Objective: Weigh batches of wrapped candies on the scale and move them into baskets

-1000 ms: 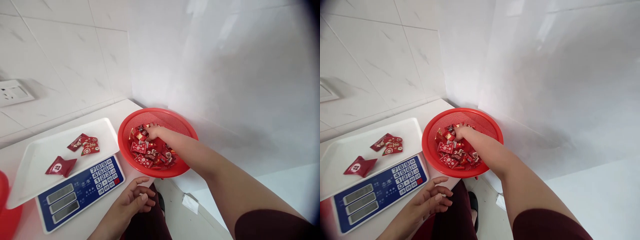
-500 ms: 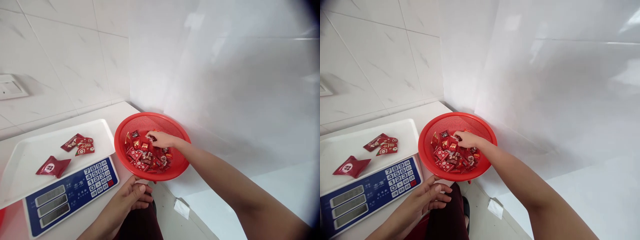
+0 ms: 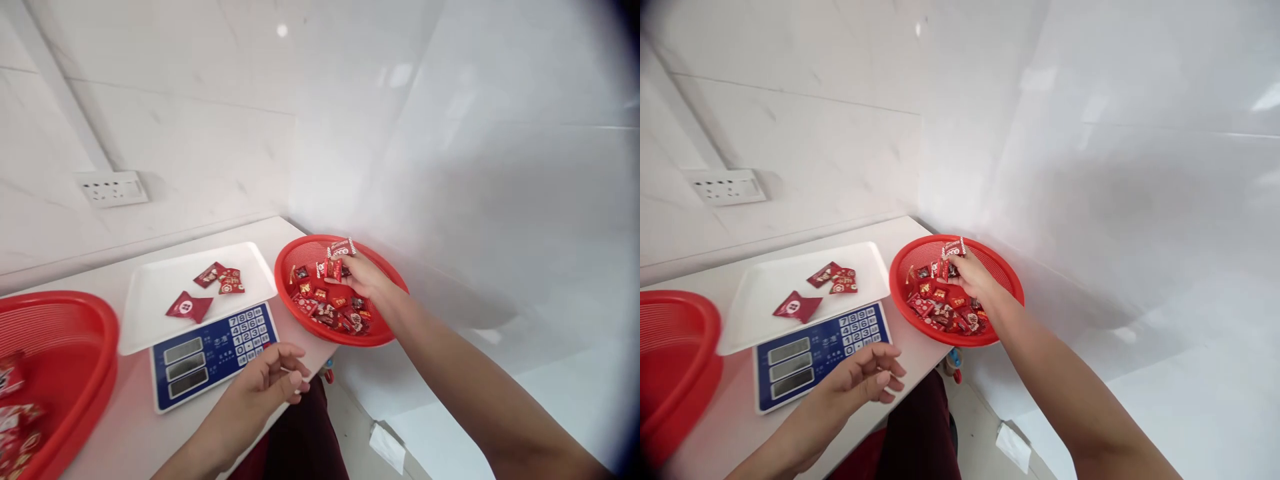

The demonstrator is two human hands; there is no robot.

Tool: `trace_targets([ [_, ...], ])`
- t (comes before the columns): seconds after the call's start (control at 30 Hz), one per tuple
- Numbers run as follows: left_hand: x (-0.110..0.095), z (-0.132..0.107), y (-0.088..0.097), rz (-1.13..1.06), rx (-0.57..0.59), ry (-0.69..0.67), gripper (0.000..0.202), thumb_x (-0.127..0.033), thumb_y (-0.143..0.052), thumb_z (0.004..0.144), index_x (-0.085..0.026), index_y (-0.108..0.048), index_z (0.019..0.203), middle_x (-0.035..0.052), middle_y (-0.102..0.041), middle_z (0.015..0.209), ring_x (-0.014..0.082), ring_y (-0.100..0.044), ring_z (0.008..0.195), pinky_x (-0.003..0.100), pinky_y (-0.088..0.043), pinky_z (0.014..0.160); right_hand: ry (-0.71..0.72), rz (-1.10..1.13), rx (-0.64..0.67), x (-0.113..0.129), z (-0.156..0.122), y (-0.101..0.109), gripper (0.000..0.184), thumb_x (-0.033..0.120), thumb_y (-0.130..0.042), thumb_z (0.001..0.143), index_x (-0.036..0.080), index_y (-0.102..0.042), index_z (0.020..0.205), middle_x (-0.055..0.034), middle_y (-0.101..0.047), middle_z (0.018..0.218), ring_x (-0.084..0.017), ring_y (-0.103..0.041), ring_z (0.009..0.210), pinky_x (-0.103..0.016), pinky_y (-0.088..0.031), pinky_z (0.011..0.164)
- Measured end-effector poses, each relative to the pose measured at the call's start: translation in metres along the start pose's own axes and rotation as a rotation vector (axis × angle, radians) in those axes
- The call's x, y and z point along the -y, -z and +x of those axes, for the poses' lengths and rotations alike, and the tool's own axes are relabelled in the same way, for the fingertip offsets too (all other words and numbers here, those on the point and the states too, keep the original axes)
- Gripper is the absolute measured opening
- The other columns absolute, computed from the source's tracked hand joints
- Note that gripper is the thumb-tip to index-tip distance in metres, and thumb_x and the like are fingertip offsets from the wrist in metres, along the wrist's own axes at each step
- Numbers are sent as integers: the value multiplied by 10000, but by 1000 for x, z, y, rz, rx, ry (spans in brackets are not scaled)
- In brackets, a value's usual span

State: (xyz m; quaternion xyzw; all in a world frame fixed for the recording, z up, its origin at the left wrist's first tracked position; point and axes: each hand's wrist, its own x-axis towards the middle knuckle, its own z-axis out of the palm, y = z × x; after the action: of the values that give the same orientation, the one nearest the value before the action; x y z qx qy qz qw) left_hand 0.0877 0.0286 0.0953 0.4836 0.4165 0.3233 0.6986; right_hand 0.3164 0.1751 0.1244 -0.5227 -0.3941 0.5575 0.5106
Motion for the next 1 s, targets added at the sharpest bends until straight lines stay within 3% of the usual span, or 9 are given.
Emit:
trace_targets([
  [0.2,-21,-7,27,244,-318,-341,592,-375,-646,745,-320,-435,1295,77,-469,1271,243,-511,1039,289,-444,754,59,-30,256,5,-40,-91,175,170,-594,677,207,-536,838,-10,-644,765,-169,-625,692,-331,-547,625],
  [0.3,-24,-3,39,334,-394,-505,651,-364,-657,736,-345,-392,1330,58,-351,1383,258,-472,1093,276,-454,726,109,-82,316,-7,-55,-133,242,191,-585,663,234,-526,893,15,-638,774,-165,-627,716,-306,-530,639],
  [0.43,-23,8,56,421,-558,-590,490,-342,-577,800,-265,-475,1273,97,-413,1288,249,-454,1136,355,-399,932,117,5,377,-33,-59,-170,290,191,-575,668,251,-504,943,25,-635,809,-160,-627,779,-288,-527,682],
  [0.5,-23,11,67,373,-609,-577,365,-317,-521,834,-236,-540,1190,92,-481,1210,231,-480,1113,367,-381,967,67,53,392,-41,-56,-178,281,204,-600,675,246,-497,933,20,-638,842,-161,-628,775,-292,-536,661],
  [0.6,-29,9,84,243,-619,-493,310,-316,-448,867,-208,-521,1149,78,-584,1041,188,-591,897,352,-488,816,-9,81,399,-45,-48,-179,296,214,-640,689,250,-495,945,22,-638,882,-159,-633,758,-316,-554,630],
  [0.7,-42,-3,102,169,-679,-423,284,-335,-410,880,-182,-453,1116,40,-607,815,145,-609,681,326,-522,678,-46,50,336,-39,-36,-171,261,211,-656,710,239,-509,923,17,-641,848,-148,-633,739,-311,-565,613],
  [0.83,-63,-25,123,171,-733,-357,207,-368,-490,840,-184,-481,937,27,-606,795,129,-604,665,271,-500,613,-56,-46,250,-33,-20,-161,206,207,-673,708,222,-531,856,21,-634,771,-120,-618,666,-249,-559,542],
  [1.0,-81,-27,138,317,-653,-218,153,-327,-501,835,-184,-509,888,30,-622,786,122,-613,668,286,-515,669,-71,-74,207,-38,-8,-167,200,187,-661,709,220,-518,846,40,-607,712,-107,-606,617,-233,-556,506],
])
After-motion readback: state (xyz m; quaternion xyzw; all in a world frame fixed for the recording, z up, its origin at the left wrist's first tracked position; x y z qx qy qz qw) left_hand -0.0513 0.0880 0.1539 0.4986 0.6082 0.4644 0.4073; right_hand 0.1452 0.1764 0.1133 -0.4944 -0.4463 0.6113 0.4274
